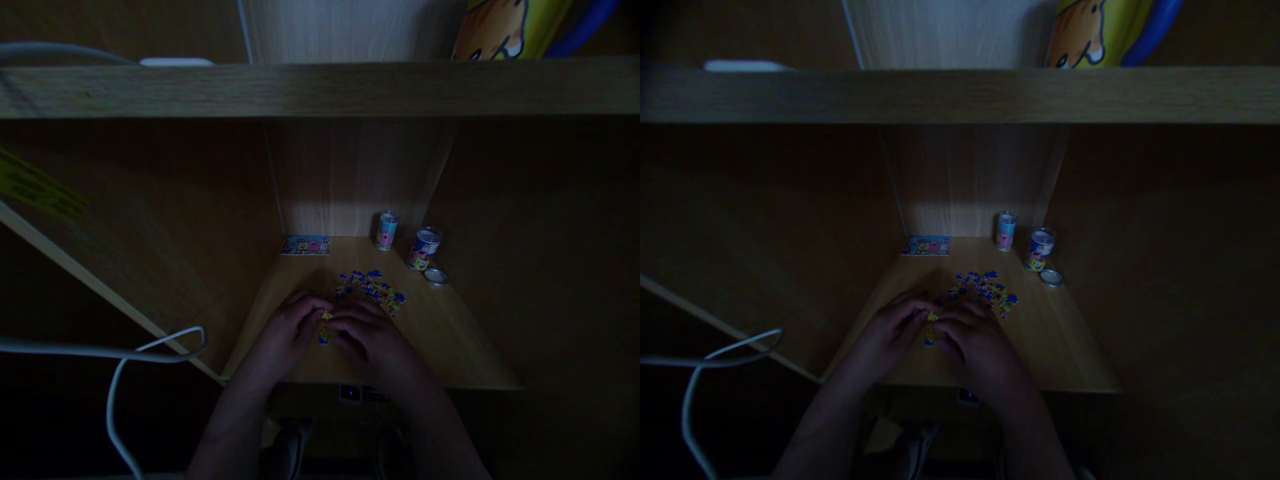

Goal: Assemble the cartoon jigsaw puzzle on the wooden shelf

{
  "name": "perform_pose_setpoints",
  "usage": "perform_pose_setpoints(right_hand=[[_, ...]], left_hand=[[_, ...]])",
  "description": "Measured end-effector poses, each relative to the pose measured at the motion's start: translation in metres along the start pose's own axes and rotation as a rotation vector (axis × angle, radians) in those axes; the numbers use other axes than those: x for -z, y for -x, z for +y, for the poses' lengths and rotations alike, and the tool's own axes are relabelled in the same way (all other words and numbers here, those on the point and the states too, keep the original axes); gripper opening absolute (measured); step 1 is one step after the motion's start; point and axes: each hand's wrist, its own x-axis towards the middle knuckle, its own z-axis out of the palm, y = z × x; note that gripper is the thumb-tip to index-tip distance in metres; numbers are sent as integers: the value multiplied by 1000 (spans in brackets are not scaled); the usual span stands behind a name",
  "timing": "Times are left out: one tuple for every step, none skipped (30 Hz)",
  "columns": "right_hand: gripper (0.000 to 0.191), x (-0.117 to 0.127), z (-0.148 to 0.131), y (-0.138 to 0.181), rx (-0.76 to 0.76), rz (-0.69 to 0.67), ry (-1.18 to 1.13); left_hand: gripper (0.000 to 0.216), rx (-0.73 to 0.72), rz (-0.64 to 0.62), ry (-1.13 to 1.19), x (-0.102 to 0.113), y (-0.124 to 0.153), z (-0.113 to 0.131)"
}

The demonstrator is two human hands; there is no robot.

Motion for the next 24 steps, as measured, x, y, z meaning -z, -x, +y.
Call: perform_pose_setpoints(right_hand=[[26, 0, 1, 1, 8, 1, -9], [28, 0, 1, 1, 16, 0, -19], [29, 0, 2, 2, 21, -5, -29], [30, 0, 2, 2, 23, -9, -37], [31, 0, 3, 2, 25, -10, -43], [32, -1, 4, 2, 24, -8, -44], [32, -1, 4, 2, 22, -4, -42], [31, -1, 5, 2, 20, 3, -37], [29, -1, 5, 1, 18, 9, -29], [27, -1, 5, 1, 17, 14, -21], [26, -1, 5, 0, 17, 14, -14], [25, -1, 4, 0, 16, 13, -7], [26, -1, 3, 0, 11, 9, -2], [28, -1, 2, 0, 3, 5, 4], [31, -1, 1, 0, -6, 2, 10], [32, 0, 0, 1, -17, 3, 17], [32, 0, -1, 1, -28, 2, 25], [30, 0, -3, 1, -37, 0, 33], [27, 0, -3, 1, -42, -5, 40], [25, 0, -4, 1, -47, -11, 46], [22, 0, -5, 0, -52, -17, 52], [21, 0, -5, 1, -56, -22, 57], [21, 0, -5, 1, -58, -24, 64], [23, 0, -4, 1, -60, -23, 71]], left_hand=[[21, 17, 5, 10, -1, 0, -2], [21, 34, 4, 19, -1, 1, -3], [20, 49, 2, 30, -1, 1, -4], [20, 63, 0, 41, -1, 1, -5], [19, 73, 0, 50, -1, 1, -5], [18, 81, 3, 55, -1, 1, -6], [18, 87, 14, 56, -1, 1, -6], [19, 94, 30, 51, -1, 1, -6], [19, 101, 51, 42, 0, 0, -7], [20, 111, 73, 30, 0, 0, -7], [20, 121, 95, 20, 1, 0, -8], [20, 130, 112, 13, 1, -1, -8], [20, 136, 121, 12, 1, -1, -9], [20, 139, 121, 16, 1, -1, -9], [20, 140, 113, 24, 1, -1, -9], [20, 140, 101, 33, 0, -1, -9], [20, 141, 90, 39, 0, -1, -8], [19, 142, 87, 37, 0, -1, -8], [19, 147, 96, 26, 0, -1, -9], [19, 158, 119, 5, 0, -1, -9], [19, 175, 149, -24, 0, -2, -10], [18, 199, 183, -58, 1, -2, -12], [18, 226, 213, -92, 1, -3, -13], [17, 254, 232, -123, 2, -3, -15]])
